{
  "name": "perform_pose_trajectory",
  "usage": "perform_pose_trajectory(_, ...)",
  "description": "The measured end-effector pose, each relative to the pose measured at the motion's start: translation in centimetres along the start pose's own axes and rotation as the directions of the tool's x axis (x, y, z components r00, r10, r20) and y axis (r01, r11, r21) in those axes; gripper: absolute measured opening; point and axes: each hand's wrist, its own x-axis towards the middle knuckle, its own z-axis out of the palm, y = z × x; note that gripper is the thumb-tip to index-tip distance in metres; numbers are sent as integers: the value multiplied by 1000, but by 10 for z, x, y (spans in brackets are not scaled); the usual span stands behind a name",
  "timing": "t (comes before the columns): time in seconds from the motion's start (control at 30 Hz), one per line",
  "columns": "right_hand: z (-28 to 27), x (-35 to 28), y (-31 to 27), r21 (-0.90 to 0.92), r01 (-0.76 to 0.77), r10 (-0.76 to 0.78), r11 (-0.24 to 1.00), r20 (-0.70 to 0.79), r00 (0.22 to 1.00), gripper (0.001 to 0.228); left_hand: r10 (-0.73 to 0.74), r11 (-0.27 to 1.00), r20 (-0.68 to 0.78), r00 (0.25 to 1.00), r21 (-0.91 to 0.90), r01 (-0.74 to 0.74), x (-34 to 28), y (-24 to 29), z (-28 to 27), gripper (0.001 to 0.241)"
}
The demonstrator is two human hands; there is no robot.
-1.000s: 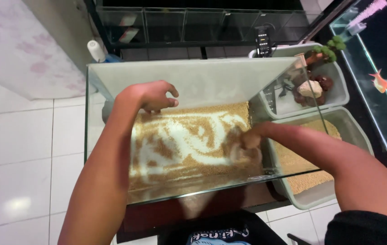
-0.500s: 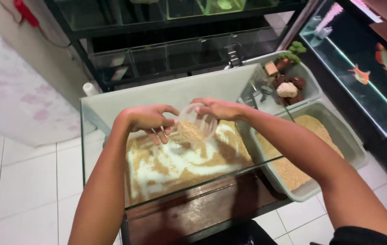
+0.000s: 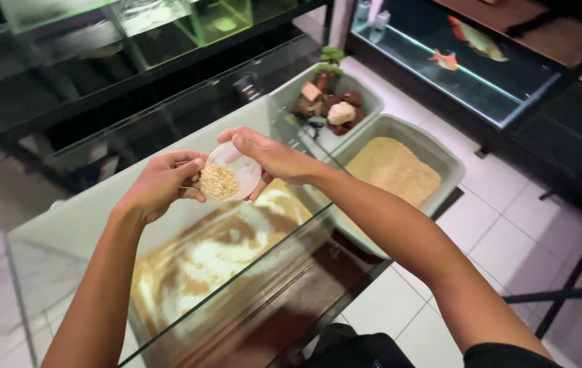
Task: Scooping substrate from a container and pouring it into a glass aquarium tank, then spreading it evenly across the bottom.
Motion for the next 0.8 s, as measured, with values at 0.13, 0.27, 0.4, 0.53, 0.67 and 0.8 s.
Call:
perform_pose_trajectory(0.13,-44,-27,-2,-7,77,-78,997,-47,996,62,27,997,62,998,77,-31,40,20,41,30)
perform_pose_trajectory(0.27,-99,-81,-8,15,200,-199,980,-52,979,74,50,988,204,978,133,-78,85,44,105,33)
perform_pose_trajectory(0.4,-160,-142,7,-139,291,-306,947,-100,947,84,54,981,337,940,156,-112,137,44,180,35)
perform_pose_trajectory(0.53,-215,-191,30,-381,146,-250,913,-239,938,95,-56,967,466,883,245,-69,150,57,257,35)
perform_pose_trajectory(0.67,-231,-220,47,-673,-81,-267,735,-397,878,104,-192,796,520,833,579,-178,214,31,297,40)
perform_pose_trajectory(0.8,-280,-220,91,-627,-113,-192,771,-398,897,107,-234,798,501,833,589,-130,235,16,318,47)
